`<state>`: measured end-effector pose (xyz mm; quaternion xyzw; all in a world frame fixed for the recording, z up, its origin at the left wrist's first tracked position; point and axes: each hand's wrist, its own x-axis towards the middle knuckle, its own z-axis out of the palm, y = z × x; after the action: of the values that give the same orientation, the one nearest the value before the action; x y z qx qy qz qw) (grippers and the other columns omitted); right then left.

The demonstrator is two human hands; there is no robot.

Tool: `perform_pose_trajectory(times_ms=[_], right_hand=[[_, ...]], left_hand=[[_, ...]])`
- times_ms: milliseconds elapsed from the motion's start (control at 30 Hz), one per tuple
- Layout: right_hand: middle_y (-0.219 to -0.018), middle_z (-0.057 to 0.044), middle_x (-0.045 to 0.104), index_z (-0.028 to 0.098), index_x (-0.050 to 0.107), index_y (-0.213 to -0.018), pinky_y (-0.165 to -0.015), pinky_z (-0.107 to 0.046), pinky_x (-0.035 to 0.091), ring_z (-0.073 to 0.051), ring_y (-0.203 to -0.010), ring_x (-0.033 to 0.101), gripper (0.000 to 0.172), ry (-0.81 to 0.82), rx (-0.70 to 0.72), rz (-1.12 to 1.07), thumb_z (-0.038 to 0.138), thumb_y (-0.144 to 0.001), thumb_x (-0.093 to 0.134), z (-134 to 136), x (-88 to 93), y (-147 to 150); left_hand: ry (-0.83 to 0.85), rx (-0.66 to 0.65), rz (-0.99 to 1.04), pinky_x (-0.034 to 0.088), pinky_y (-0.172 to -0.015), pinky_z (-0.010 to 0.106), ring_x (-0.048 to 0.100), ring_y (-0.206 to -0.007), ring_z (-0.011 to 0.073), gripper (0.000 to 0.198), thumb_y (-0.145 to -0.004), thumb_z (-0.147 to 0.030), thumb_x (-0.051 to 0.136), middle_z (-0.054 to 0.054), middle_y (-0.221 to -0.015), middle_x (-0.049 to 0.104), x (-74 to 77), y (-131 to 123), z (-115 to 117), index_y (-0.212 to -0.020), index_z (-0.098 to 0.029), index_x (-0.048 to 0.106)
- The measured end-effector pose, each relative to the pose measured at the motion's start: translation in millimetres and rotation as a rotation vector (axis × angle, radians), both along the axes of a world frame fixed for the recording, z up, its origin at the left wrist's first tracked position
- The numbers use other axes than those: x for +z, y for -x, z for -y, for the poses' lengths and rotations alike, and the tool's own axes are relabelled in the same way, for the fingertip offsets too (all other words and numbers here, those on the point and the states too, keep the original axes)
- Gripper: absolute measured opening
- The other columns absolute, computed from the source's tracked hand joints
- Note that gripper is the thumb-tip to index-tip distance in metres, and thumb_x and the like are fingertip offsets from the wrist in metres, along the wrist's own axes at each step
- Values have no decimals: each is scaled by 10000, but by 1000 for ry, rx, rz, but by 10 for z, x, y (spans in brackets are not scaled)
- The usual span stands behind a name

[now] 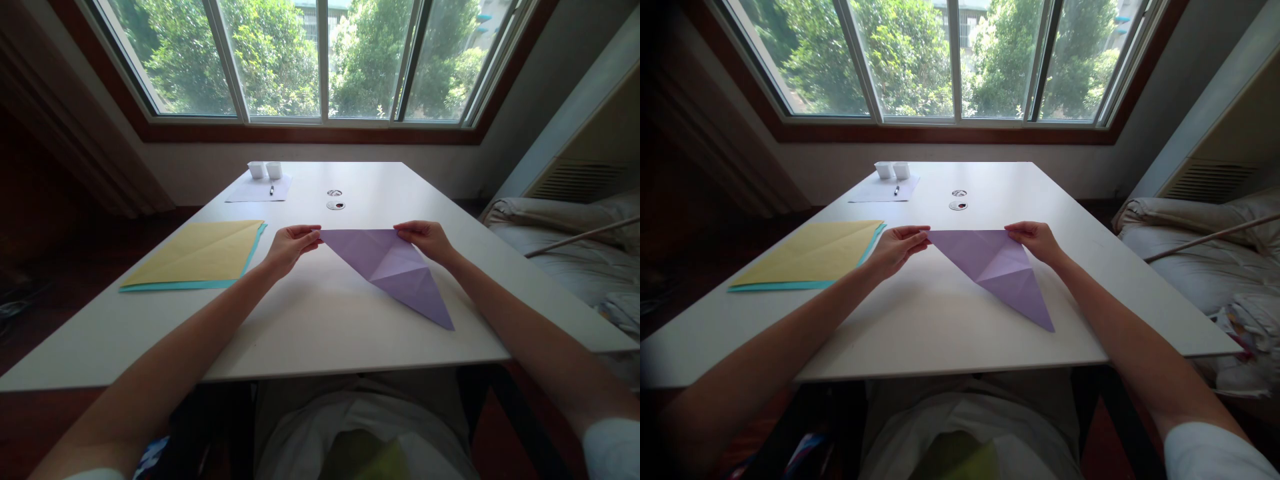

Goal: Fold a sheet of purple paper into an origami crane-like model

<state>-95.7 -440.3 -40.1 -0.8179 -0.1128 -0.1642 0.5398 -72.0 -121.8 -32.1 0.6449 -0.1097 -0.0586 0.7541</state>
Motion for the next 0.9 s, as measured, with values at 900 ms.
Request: perform_pose_trajectory(times_ms=[900], right_hand=[[-909, -49, 713, 199, 707, -915, -817, -378, 529, -219, -864, 650, 330, 8, 48, 0, 401, -654, 711, 56, -1, -16]], left_hand=[[-10, 40, 16, 522, -731, 286, 661, -685, 150, 332, -570, -357, 793, 55, -729, 694, -42, -21, 2, -784, -124, 692]])
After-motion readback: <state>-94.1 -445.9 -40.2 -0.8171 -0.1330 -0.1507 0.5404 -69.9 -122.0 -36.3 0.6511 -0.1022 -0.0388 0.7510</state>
